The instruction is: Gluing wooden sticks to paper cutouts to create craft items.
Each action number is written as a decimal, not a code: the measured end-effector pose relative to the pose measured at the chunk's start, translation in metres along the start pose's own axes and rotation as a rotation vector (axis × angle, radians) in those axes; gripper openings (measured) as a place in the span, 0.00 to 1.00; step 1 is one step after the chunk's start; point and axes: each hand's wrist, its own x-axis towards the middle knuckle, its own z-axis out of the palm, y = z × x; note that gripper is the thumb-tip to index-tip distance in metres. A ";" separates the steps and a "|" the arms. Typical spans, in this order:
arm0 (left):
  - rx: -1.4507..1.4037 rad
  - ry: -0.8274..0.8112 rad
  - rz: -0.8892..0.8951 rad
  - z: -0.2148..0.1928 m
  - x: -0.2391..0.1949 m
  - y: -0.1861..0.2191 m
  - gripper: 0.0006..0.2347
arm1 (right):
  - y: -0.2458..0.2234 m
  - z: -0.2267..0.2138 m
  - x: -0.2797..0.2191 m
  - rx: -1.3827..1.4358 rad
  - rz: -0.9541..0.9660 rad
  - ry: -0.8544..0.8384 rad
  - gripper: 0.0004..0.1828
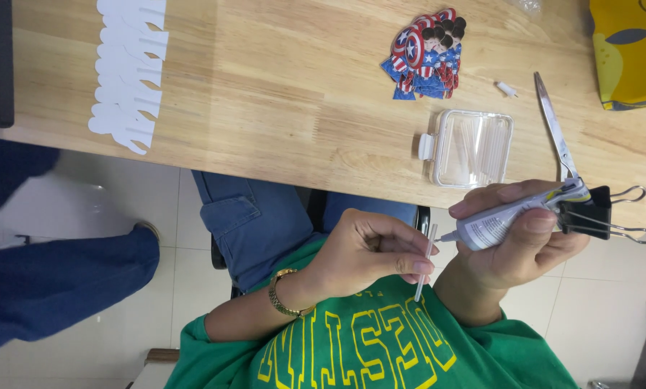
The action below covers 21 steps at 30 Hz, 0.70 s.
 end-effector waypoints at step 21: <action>0.013 -0.024 0.004 -0.001 0.000 0.000 0.08 | 0.008 -0.003 0.000 0.005 -0.067 -0.022 0.11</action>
